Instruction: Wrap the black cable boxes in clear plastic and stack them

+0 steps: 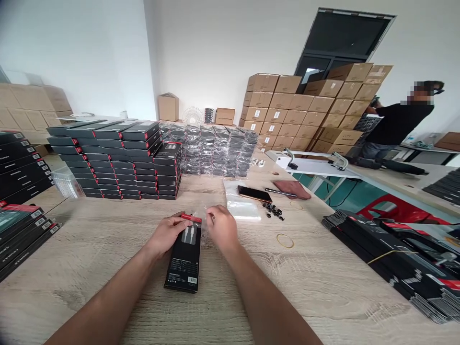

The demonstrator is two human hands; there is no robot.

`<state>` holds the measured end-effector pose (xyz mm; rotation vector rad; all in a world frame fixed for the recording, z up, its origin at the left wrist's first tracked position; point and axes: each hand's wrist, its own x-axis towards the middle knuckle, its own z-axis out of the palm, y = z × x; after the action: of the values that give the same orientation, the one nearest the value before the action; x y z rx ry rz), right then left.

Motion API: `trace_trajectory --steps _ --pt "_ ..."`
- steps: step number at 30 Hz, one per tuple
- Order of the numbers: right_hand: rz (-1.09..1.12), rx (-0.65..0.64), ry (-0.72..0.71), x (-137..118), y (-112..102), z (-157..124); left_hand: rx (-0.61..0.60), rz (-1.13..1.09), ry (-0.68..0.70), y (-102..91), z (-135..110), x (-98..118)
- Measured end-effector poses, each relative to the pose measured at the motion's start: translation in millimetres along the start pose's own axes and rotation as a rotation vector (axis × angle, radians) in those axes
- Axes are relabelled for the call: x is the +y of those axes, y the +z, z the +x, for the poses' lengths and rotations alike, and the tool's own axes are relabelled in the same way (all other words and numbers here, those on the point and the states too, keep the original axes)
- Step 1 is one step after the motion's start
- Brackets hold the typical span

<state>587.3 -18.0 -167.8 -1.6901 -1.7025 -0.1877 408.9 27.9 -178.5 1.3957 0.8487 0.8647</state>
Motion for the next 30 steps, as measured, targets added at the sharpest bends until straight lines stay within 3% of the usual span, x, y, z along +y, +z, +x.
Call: trace_trajectory --steps 3,6,9,11,17,22,30 --pt "0.062 0.046 0.092 10.2 -2.9 1.8 0.009 -0.134 -0.1 -14.0 -3.8 8.4" --pt "0.112 0.038 0.092 13.1 -1.6 1.7 -0.117 -0.333 -0.263 -25.0 -10.2 14.6" --pt "0.228 -0.061 0.024 12.0 5.6 -0.1 -0.276 -0.405 -0.337 -23.5 -14.4 13.1" --pt "0.327 -0.143 0.014 11.9 10.6 -1.3 -0.299 -0.368 -0.348 -17.4 -14.3 9.2" --pt "0.468 -0.207 0.068 13.7 11.1 -1.5 -0.165 -0.165 -0.281 -8.4 -8.9 4.6" --pt "0.348 -0.211 -0.059 5.0 2.9 -0.7 -0.026 0.005 -0.206 -8.8 -9.3 4.3" --pt "0.213 -0.219 -0.157 -3.4 -1.1 -1.3 0.052 0.141 0.032 -5.6 -7.6 -1.2"
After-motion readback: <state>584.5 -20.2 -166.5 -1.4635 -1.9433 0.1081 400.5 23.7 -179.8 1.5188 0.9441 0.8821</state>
